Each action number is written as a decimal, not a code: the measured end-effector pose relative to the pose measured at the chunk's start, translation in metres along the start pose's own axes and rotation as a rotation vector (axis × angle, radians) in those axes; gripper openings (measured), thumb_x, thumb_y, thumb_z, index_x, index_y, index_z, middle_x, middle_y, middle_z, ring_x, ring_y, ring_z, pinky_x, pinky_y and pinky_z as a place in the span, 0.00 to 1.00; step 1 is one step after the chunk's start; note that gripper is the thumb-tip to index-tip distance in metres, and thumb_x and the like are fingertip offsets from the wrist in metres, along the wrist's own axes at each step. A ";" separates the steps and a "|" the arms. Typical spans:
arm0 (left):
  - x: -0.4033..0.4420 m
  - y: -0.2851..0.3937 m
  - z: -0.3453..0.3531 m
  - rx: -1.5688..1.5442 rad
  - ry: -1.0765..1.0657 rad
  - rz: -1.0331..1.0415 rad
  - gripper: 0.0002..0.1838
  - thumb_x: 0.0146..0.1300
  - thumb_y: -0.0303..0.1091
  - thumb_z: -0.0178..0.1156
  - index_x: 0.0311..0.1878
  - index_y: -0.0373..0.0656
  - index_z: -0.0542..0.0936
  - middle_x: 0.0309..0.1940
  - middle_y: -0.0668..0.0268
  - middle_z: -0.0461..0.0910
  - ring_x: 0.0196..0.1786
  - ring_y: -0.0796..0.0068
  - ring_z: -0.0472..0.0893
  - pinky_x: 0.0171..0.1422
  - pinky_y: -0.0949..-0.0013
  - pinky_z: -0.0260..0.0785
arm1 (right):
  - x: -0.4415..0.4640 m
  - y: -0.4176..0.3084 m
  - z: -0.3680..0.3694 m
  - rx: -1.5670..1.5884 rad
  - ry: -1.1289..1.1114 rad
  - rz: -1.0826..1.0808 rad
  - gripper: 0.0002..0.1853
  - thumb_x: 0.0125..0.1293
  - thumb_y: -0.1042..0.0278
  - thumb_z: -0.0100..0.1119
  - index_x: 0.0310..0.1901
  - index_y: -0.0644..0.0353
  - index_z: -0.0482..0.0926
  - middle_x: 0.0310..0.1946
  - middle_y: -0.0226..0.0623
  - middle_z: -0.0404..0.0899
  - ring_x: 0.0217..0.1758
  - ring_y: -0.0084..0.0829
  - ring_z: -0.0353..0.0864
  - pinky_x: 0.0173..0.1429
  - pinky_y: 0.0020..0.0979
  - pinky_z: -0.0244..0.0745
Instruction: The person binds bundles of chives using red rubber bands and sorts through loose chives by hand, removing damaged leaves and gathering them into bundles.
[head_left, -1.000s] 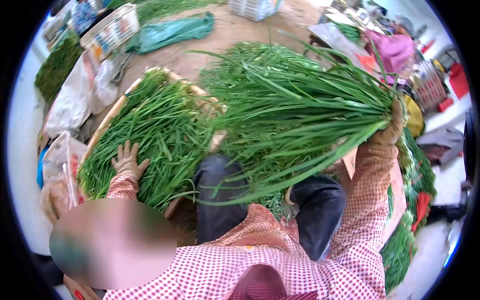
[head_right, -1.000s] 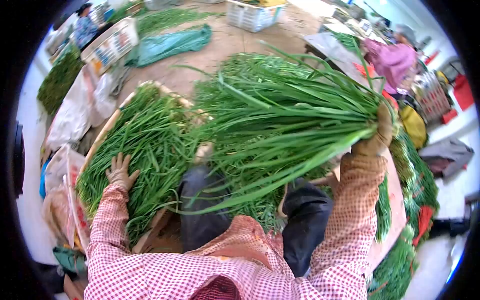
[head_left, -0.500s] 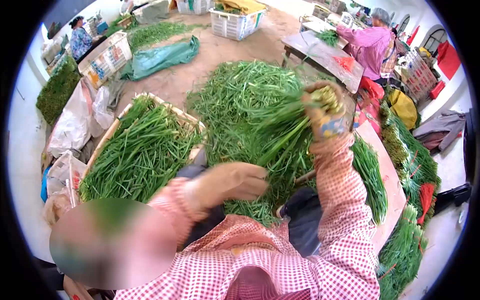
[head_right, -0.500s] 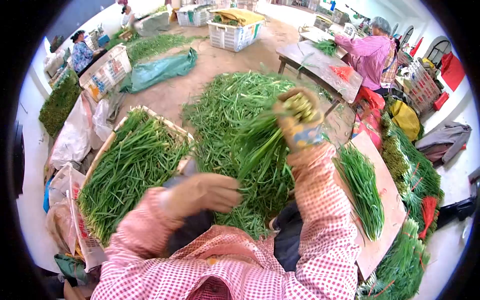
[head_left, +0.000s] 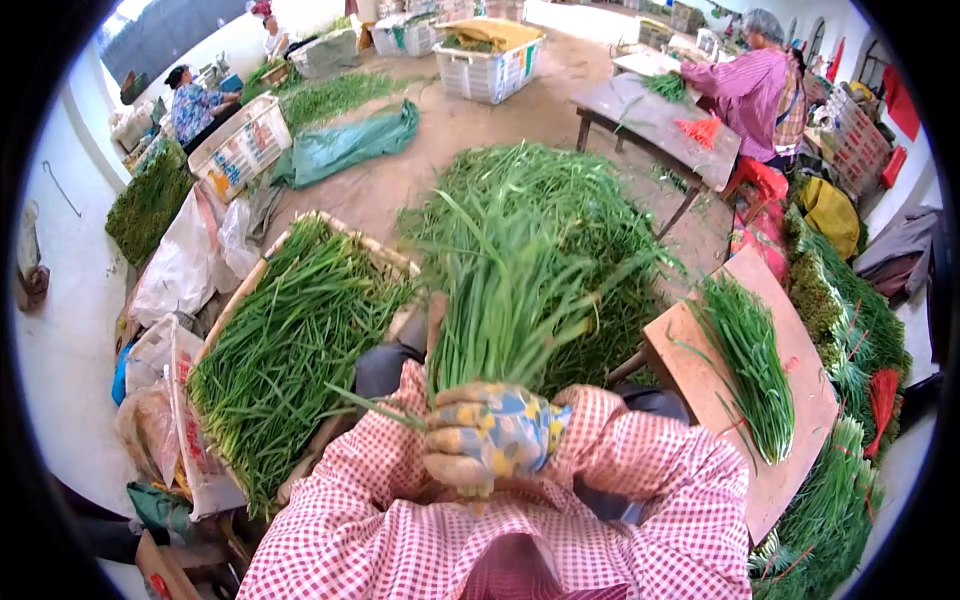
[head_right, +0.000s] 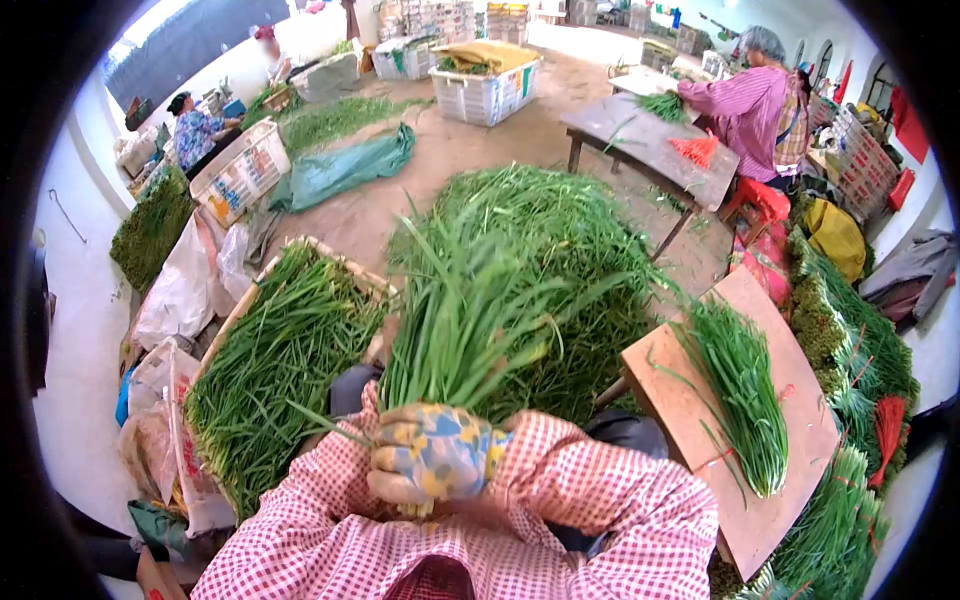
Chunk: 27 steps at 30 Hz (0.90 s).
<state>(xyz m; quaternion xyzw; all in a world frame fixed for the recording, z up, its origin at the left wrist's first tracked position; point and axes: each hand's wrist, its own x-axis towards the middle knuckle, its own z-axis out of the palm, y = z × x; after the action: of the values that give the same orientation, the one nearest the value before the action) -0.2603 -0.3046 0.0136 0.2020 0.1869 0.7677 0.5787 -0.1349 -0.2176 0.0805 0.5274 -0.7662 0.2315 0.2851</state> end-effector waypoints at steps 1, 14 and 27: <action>-0.006 0.003 -0.005 0.016 -0.034 -0.004 0.47 0.55 0.72 0.53 0.68 0.44 0.64 0.62 0.57 0.71 0.56 0.62 0.78 0.55 0.53 0.75 | 0.003 0.005 0.002 0.079 -0.081 -0.052 0.16 0.51 0.61 0.58 0.43 0.52 0.78 0.37 0.32 0.79 0.48 0.36 0.82 0.58 0.41 0.78; 0.000 -0.008 -0.013 -0.171 0.073 0.429 0.45 0.60 0.61 0.60 0.71 0.42 0.59 0.62 0.51 0.70 0.57 0.62 0.78 0.60 0.57 0.75 | -0.007 0.021 -0.128 -0.031 -0.207 0.782 0.29 0.50 0.59 0.68 0.55 0.57 0.74 0.47 0.44 0.77 0.55 0.44 0.77 0.62 0.39 0.70; 0.037 -0.007 -0.008 0.933 0.010 0.366 0.35 0.47 0.34 0.75 0.60 0.42 0.71 0.50 0.64 0.78 0.52 0.69 0.78 0.58 0.63 0.73 | -0.087 0.175 -0.070 1.670 0.090 1.336 0.48 0.52 0.34 0.61 0.65 0.66 0.63 0.46 0.49 0.71 0.41 0.36 0.74 0.41 0.32 0.73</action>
<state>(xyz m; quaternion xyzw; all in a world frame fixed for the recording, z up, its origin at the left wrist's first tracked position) -0.2676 -0.2675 0.0065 0.4650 0.4748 0.6922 0.2814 -0.2616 -0.0540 0.0631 0.0201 -0.4875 0.8111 -0.3225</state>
